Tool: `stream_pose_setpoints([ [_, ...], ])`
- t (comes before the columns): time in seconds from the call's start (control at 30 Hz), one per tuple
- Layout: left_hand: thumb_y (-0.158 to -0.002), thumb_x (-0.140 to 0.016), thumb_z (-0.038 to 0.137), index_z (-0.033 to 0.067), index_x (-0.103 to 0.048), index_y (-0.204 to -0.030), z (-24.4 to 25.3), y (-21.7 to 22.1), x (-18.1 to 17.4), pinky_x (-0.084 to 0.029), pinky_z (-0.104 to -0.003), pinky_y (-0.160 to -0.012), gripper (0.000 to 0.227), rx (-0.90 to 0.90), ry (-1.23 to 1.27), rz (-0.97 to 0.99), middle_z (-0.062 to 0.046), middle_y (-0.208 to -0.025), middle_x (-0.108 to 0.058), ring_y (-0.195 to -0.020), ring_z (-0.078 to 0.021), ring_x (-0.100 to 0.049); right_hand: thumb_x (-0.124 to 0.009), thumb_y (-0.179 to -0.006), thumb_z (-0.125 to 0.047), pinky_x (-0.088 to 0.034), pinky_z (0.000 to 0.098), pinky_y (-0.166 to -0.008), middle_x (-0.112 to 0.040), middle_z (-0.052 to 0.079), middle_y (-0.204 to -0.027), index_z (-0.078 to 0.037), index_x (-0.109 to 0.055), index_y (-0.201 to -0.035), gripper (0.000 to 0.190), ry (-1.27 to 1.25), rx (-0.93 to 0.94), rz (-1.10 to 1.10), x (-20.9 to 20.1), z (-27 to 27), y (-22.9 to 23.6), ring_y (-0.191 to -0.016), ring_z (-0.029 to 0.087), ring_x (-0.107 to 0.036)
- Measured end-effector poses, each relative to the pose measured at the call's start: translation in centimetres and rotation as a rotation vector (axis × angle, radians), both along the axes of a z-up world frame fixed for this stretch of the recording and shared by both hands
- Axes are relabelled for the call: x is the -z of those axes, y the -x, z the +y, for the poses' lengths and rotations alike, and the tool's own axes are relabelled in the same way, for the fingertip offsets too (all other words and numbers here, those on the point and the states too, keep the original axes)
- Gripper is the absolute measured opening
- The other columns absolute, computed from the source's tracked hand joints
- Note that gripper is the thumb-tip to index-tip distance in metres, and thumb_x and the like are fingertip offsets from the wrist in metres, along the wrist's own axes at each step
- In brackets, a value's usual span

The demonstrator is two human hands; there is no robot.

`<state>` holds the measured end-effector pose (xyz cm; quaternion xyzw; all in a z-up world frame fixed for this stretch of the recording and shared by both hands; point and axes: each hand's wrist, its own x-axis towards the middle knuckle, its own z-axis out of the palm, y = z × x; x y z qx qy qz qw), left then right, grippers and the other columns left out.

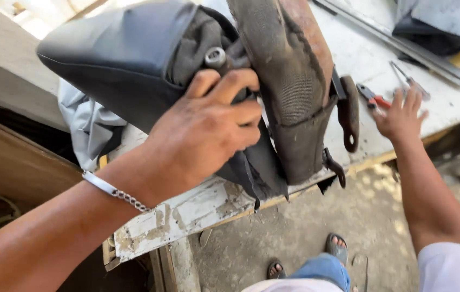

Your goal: Attaching a vinyl cover to a seat frame by tucking the edges and pulling them tight with pliers.

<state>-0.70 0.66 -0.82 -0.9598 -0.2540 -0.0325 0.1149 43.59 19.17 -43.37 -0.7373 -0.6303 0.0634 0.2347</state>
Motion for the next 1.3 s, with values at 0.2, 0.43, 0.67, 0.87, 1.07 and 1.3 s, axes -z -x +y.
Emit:
stream_pose_setpoints([
  [0.2,-0.098,-0.072,-0.007,0.0135,-0.066,-0.077,-0.2,-0.4,-0.5,-0.038,-0.051,-0.104,0.03,-0.032,0.062,-0.011,0.002,-0.103,-0.068,-0.147,-0.0375,-0.049,-0.04,-0.12,-0.049,-0.046,0.0696,-0.111,-0.052,0.039,-0.159,0.003,-0.042,-0.164,0.068,0.358,-0.108,-0.266,5.3,2.8,-1.5,-0.144,0.057,-0.046],
  [0.43,-0.096,-0.083,0.007,0.011,-0.079,-0.08,0.7,0.2,1.1,-0.041,-0.052,-0.106,0.017,0.01,-0.028,-0.031,-0.001,-0.115,-0.073,-0.145,-0.0378,-0.041,-0.054,-0.121,-0.001,-0.024,0.0419,-0.059,-0.04,0.007,-0.06,0.002,-0.084,-0.097,0.038,-0.421,0.054,0.361,-9.6,-16.9,3.6,-0.055,0.02,-0.035],
  [0.67,-0.075,-0.098,0.013,0.0176,-0.071,-0.079,1.9,1.2,1.8,-0.041,-0.058,-0.104,0.027,0.204,-0.061,-0.071,0.006,-0.103,-0.071,-0.134,-0.0372,-0.059,-0.064,-0.11,0.001,-0.058,0.042,-0.111,-0.078,0.014,-0.104,0.003,-0.076,-0.105,0.013,-0.447,-0.162,0.672,-19.0,-35.9,17.6,-0.132,0.035,-0.08],
  [0.87,-0.101,-0.092,0.011,0.0167,-0.069,-0.088,2.6,2.3,3.1,-0.047,-0.041,-0.06,0.027,0.057,0.097,-0.05,0.006,-0.097,-0.075,-0.086,-0.017,-0.071,-0.067,-0.115,-0.028,-0.04,0.0456,-0.098,-0.046,0.009,-0.094,-0.002,-0.061,-0.094,0.034,-0.387,-0.477,0.574,-21.6,-35.1,23.5,-0.105,0.032,-0.044],
  [1.07,-0.102,-0.089,0.012,0.0186,-0.072,-0.088,3.2,2.2,3.4,-0.047,-0.044,-0.054,0.022,-0.018,0.075,-0.026,0.007,-0.096,-0.074,-0.083,-0.0198,-0.071,-0.074,-0.113,-0.048,-0.031,0.0609,-0.117,-0.061,0.017,-0.139,-0.009,-0.064,-0.092,0.045,-0.483,-0.214,-0.053,-24.2,-35.4,26.1,-0.144,0.051,-0.043],
  [1.3,-0.085,-0.085,0.003,0.0203,-0.069,-0.078,4.3,2.1,3.7,-0.044,-0.045,-0.077,0.025,0.199,-0.039,-0.141,0.009,-0.092,-0.065,-0.086,-0.0189,-0.066,-0.076,-0.106,-0.05,-0.03,0.0639,-0.114,-0.06,0.019,-0.143,-0.011,-0.066,-0.092,0.042,-0.438,-0.164,-0.098,-24.1,-35.5,27.6,-0.139,0.053,-0.042],
])
